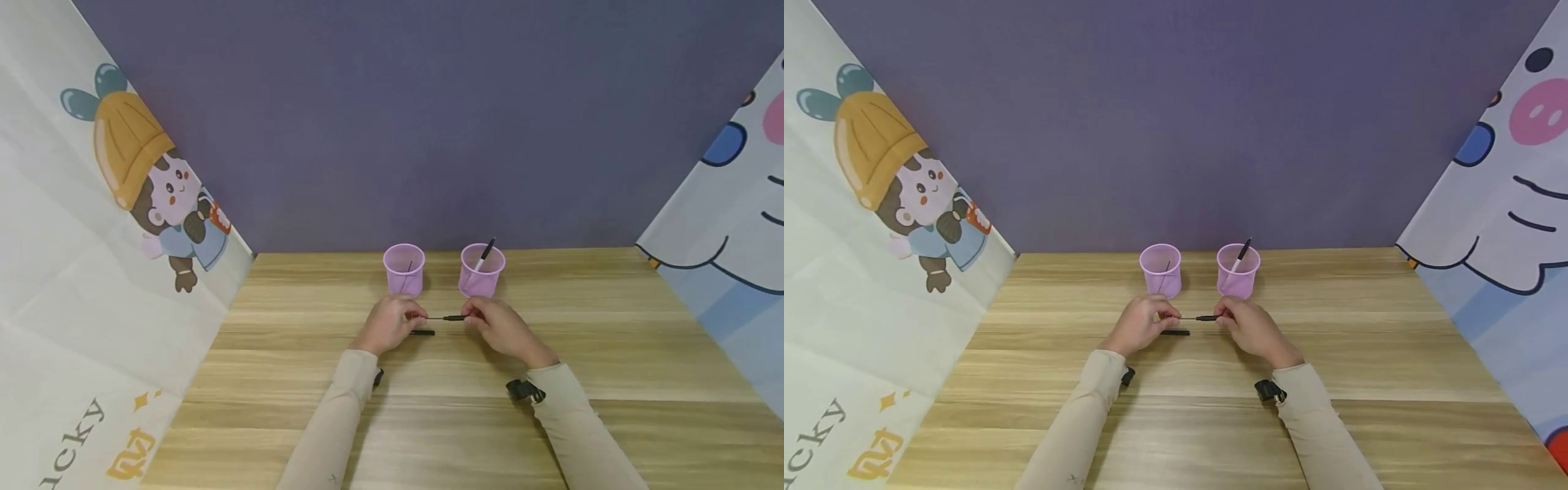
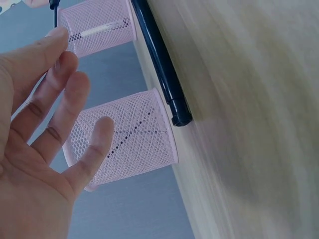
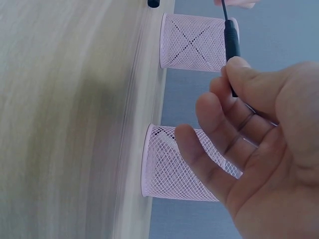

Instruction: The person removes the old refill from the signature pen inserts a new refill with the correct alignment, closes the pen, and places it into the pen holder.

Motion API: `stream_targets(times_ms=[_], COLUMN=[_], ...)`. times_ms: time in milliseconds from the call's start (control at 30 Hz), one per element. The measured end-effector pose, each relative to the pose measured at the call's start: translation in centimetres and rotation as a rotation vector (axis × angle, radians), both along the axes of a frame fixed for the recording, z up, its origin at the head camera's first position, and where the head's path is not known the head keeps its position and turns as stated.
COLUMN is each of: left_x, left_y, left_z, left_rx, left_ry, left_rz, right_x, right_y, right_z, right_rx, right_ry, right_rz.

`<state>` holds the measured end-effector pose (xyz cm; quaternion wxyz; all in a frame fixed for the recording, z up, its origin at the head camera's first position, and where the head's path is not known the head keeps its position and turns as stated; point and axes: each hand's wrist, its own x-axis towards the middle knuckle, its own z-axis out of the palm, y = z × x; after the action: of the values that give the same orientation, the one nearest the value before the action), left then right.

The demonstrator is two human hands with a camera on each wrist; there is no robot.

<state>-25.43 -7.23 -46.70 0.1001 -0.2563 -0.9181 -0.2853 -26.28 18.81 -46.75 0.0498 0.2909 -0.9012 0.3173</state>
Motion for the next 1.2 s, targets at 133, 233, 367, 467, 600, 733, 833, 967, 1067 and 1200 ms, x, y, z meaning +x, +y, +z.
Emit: stream_targets(times_ms=[133,233,367,467,600,733,833,967,1067,1200], left_x=[-0.01,0.05,0.03,-0.05,-0.13,-0.15,-0.14,-0.12,-0.10,-0.08], left_y=[-0.02,-0.09,-0.14,-0.18,-0.24,-0.28,-0.33,-0.40,-0.47,-0.60], left_z=[0.01,0.14,0.21,0.13,0.03,-0.05,-0.11,-0.08,0.02,0.10], left_rx=[0.000,-0.005,-0.012,-0.018,-0.020,-0.012,-0.007,0.002,0.008,-0.001], left_ry=[0.007,0.008,0.002,0.004,0.025,0.045,0.054,0.064,0.070,0.079], left_rz=[0.006,0.010,0.017,0.021,0.022,0.018,0.014,0.007,0.003,0.007], right_x=[-0.01,0.05,0.07,0.08,0.16,0.21,0.22,0.25,0.20,0.19], right_y=[0.04,0.05,0.10,0.12,0.12,0.12,0.14,0.17,0.21,0.29], right_z=[0.06,0.20,0.29,0.33,0.44,0.51,0.50,0.48,0.42,0.48], right_rx=[0.009,0.019,0.028,0.026,0.024,0.026,0.024,0.021,0.024,0.024], right_ry=[-0.003,0.000,-0.002,-0.004,0.000,0.004,0.009,0.016,0.019,0.019], right_rz=[0.003,-0.001,-0.004,-0.002,-0.003,-0.008,-0.009,-0.011,-0.016,-0.018])
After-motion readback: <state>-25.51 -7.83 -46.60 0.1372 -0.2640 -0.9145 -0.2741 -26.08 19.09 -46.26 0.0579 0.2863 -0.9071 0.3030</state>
